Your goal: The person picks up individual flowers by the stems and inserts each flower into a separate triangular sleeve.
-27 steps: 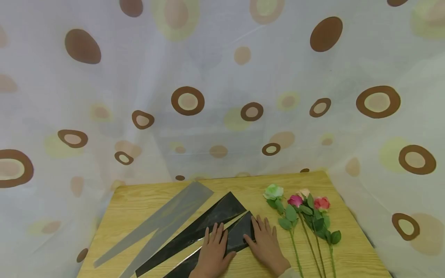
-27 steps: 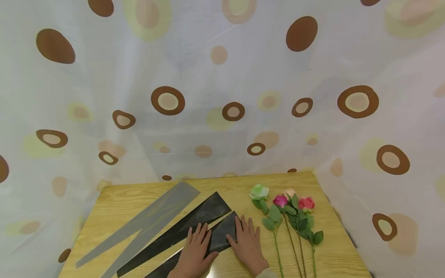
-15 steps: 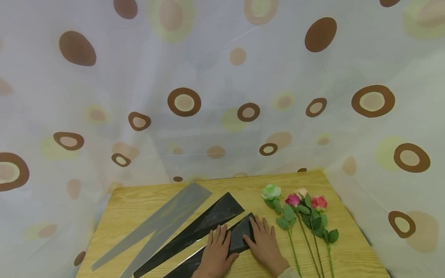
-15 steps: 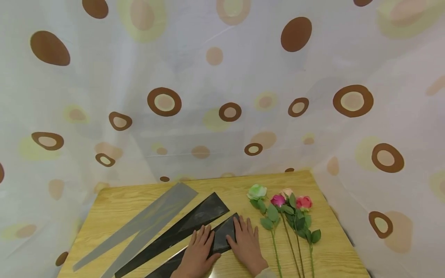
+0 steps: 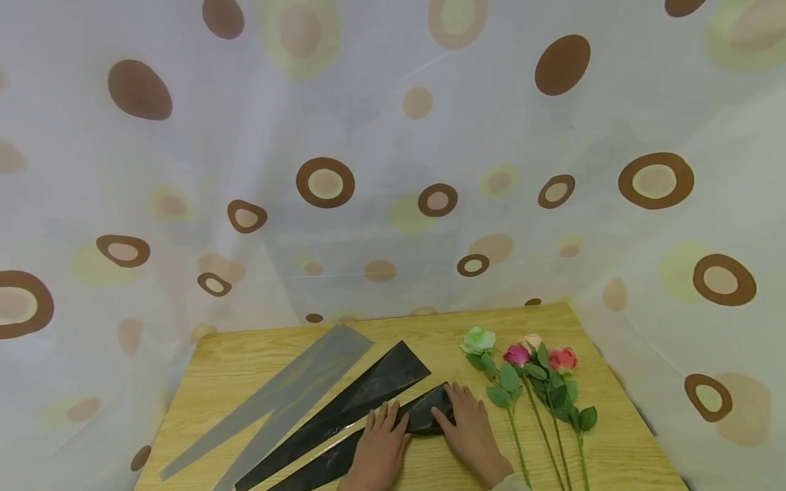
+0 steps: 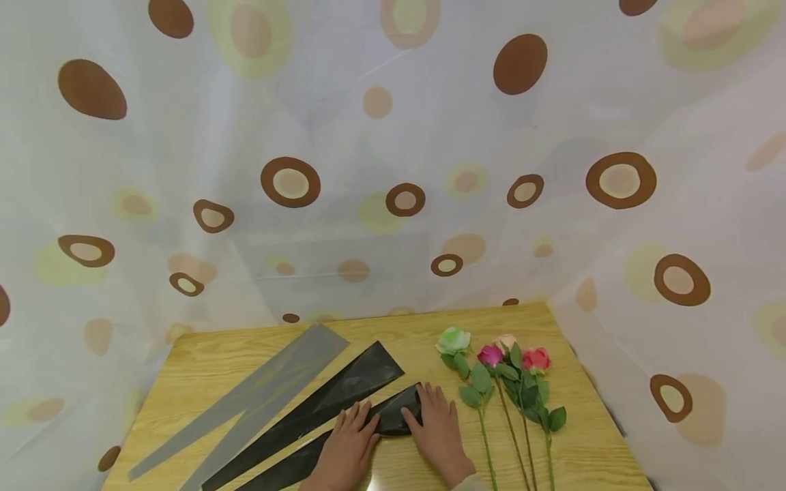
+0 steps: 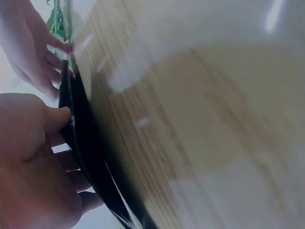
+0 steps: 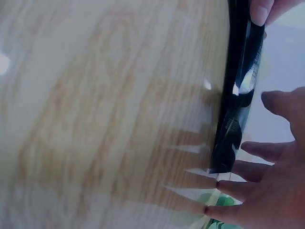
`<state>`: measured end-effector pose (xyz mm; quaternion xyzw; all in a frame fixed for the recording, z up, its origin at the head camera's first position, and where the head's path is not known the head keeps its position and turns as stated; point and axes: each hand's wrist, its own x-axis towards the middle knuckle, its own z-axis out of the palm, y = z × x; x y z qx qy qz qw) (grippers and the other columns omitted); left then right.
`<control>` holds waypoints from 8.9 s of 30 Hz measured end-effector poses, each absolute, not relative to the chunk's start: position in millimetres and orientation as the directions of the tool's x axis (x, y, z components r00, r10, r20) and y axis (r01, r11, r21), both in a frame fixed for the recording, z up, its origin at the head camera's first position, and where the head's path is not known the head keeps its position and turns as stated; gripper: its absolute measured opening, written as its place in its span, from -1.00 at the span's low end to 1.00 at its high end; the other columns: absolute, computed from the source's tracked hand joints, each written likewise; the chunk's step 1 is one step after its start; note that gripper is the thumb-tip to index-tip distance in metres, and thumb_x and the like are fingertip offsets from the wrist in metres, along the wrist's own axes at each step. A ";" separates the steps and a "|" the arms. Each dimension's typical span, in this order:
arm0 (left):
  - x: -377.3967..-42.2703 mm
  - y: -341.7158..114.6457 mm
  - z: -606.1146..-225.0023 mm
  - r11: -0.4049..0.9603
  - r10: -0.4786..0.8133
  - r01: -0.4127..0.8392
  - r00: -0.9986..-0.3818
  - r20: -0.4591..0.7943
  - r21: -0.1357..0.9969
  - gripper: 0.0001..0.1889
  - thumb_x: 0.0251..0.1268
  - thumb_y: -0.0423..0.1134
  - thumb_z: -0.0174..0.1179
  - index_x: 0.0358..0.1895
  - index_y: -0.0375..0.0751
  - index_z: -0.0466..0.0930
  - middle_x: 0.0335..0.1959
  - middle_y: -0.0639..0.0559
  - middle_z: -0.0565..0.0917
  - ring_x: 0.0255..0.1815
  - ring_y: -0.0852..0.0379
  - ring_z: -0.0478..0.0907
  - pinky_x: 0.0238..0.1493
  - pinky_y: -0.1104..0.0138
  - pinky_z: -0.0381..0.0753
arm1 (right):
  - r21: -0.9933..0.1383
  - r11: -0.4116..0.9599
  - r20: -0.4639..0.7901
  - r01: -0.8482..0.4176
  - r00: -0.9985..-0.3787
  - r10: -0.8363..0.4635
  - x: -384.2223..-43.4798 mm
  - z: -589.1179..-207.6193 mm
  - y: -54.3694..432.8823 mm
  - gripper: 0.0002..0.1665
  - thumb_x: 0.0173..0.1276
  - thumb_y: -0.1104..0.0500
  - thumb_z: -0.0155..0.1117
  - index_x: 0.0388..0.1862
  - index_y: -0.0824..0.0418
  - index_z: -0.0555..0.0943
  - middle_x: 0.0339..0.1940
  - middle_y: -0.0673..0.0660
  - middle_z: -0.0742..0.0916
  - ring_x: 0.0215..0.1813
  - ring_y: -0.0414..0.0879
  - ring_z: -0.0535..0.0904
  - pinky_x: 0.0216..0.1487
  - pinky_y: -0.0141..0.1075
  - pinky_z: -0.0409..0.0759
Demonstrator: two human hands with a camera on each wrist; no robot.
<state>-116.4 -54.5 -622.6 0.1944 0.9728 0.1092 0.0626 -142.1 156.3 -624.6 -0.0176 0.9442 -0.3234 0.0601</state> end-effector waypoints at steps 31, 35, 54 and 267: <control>-109.0 -64.8 -623.0 0.883 0.415 0.409 -0.909 0.021 0.229 -0.49 0.66 0.15 0.01 0.55 0.23 0.45 0.61 -0.12 0.43 0.61 -0.23 0.38 0.54 -0.19 0.38 | -0.854 0.460 -0.230 0.243 -0.969 0.086 -155.1 -618.7 181.3 -0.63 0.57 0.07 0.30 -0.23 0.39 0.74 -0.34 0.19 0.83 -0.28 -0.03 0.74 -0.24 -0.17 0.68; -110.8 -65.4 -624.0 0.868 0.425 0.398 -0.905 -0.028 0.297 -0.39 0.64 0.22 0.00 0.59 0.06 0.41 0.64 -0.16 0.37 0.65 -0.26 0.31 0.56 -0.24 0.32 | -0.891 0.396 -0.196 0.223 -0.975 0.107 -153.1 -618.8 179.0 -0.64 0.52 0.12 0.36 -0.42 0.36 0.67 -0.63 0.00 0.66 -0.54 -0.23 0.45 -0.44 -0.37 0.39; -124.1 -34.7 -610.7 0.806 0.398 0.335 -0.917 -0.027 0.487 -0.16 0.51 0.41 0.03 0.63 -0.06 0.31 0.63 -0.13 0.38 0.64 -0.20 0.33 0.52 -0.24 0.37 | -0.923 0.304 -0.217 0.237 -0.971 0.099 -148.0 -613.3 161.8 -0.37 0.39 0.05 0.53 -0.60 0.12 0.24 -0.67 -0.09 0.23 -0.56 -0.26 0.13 -0.43 -0.43 0.20; -153.3 -73.6 -618.6 0.772 0.504 0.509 -0.855 0.122 0.380 -0.09 0.38 0.41 0.23 0.68 0.13 0.21 0.28 0.13 0.60 0.21 0.13 0.59 0.16 0.01 0.60 | -0.876 0.453 -0.158 0.166 -0.986 0.056 -215.2 -548.3 280.6 -0.58 0.64 0.07 0.21 0.03 0.46 0.70 -0.39 0.00 0.74 -0.45 -0.20 0.54 -0.33 -0.32 0.56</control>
